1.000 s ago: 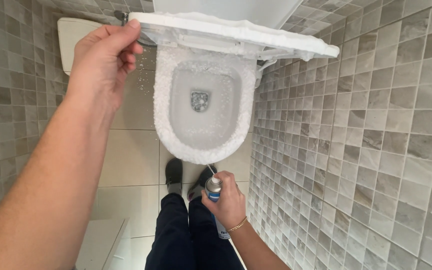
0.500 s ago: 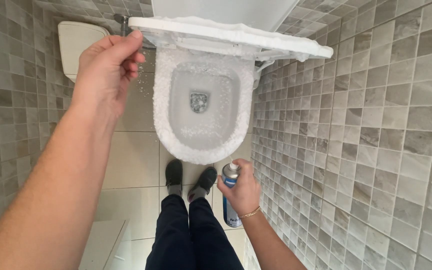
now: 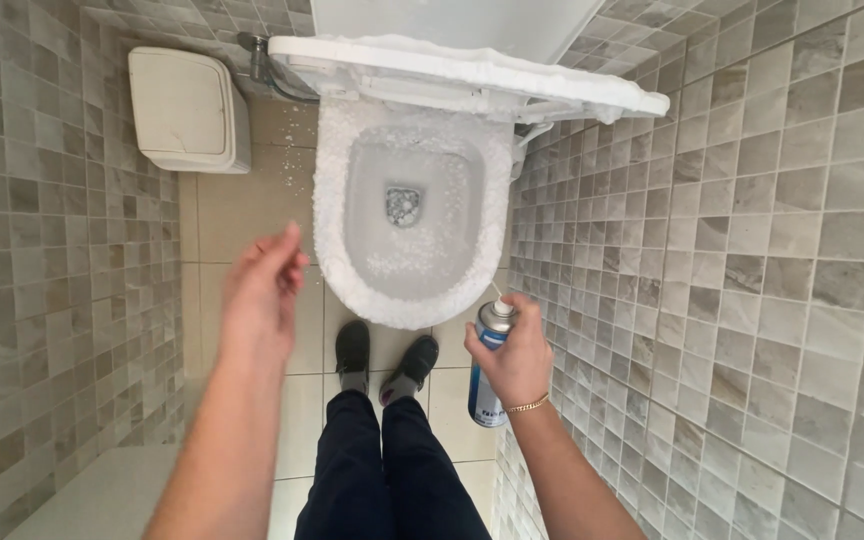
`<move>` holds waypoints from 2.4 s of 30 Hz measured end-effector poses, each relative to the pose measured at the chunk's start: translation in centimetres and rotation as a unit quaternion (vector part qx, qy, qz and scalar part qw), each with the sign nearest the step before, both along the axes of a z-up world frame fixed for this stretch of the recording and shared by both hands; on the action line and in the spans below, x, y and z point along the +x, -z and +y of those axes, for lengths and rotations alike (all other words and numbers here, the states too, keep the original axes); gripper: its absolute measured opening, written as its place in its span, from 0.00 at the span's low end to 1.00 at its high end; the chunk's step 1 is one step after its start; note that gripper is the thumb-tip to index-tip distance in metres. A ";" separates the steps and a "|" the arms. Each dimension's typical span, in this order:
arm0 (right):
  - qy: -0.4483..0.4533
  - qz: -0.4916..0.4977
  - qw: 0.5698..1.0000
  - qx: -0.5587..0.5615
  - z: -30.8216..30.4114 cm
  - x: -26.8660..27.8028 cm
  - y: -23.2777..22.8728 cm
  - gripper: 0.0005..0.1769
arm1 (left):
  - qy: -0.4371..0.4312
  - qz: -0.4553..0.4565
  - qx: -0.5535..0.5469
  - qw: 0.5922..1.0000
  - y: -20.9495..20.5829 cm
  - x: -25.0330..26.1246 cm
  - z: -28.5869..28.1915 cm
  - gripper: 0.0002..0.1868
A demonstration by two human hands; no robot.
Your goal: The person sprays foam cleaner into the toilet bowl and onto the toilet seat, then onto the sink basin, faucet, and shower fixtures. They retrieve a yellow sponge from under the sink and scrub the sink basin and faucet with the sponge, spreading the foam across the surfaces.
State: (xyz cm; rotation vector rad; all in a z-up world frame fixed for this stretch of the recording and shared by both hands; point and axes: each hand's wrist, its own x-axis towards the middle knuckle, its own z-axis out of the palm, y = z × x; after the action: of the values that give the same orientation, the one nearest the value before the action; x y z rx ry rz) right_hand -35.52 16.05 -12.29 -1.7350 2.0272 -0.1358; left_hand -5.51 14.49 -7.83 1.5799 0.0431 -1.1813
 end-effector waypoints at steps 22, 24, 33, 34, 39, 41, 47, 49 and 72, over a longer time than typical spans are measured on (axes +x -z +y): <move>0.008 -0.053 0.998 0.027 5.4 -2.8 -1.9 0.37 | 0.574 -0.164 0.073 0.799 4.3 -19.7 17.6 0.40; 0.017 -0.060 0.998 0.016 3.9 -3.7 -1.9 0.39 | 0.568 -0.176 0.071 0.800 4.0 -19.4 17.3 0.38; -0.023 -0.062 0.991 -0.119 -1.6 -3.6 -2.8 0.39 | 0.524 -0.222 0.077 0.819 3.0 -19.8 16.9 0.31; -0.037 -0.081 0.990 -0.114 -1.6 -2.8 -3.3 0.38 | 0.510 -0.227 0.068 0.827 3.1 -20.2 17.0 0.31; -0.063 -0.131 0.988 -0.057 0.2 0.0 -4.0 0.37 | 0.480 -0.231 0.064 0.844 3.5 -22.0 17.3 0.31; -0.104 -0.121 0.986 -0.037 1.2 0.7 -3.8 0.35 | 0.425 -0.293 0.028 0.856 4.4 -23.0 17.8 0.34; -0.115 -0.100 0.988 -0.017 4.0 -1.8 -2.5 0.34 | 0.378 -0.256 0.059 0.888 3.5 -23.9 18.5 0.35; -0.089 -0.094 0.991 -0.026 4.2 -3.4 -2.2 0.35 | 0.395 -0.231 0.078 0.886 3.4 -24.0 19.2 0.34; -0.073 -0.154 0.978 -0.121 29.0 -1.4 -3.1 0.38 | 0.422 -0.315 0.094 0.845 6.7 -21.6 46.3 0.36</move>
State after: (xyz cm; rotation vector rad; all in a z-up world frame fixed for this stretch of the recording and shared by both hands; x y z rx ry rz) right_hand -36.90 45.04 -9.19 -1.8664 1.7083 -0.5882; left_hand -27.14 60.78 -14.51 2.1853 -1.1016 -1.2379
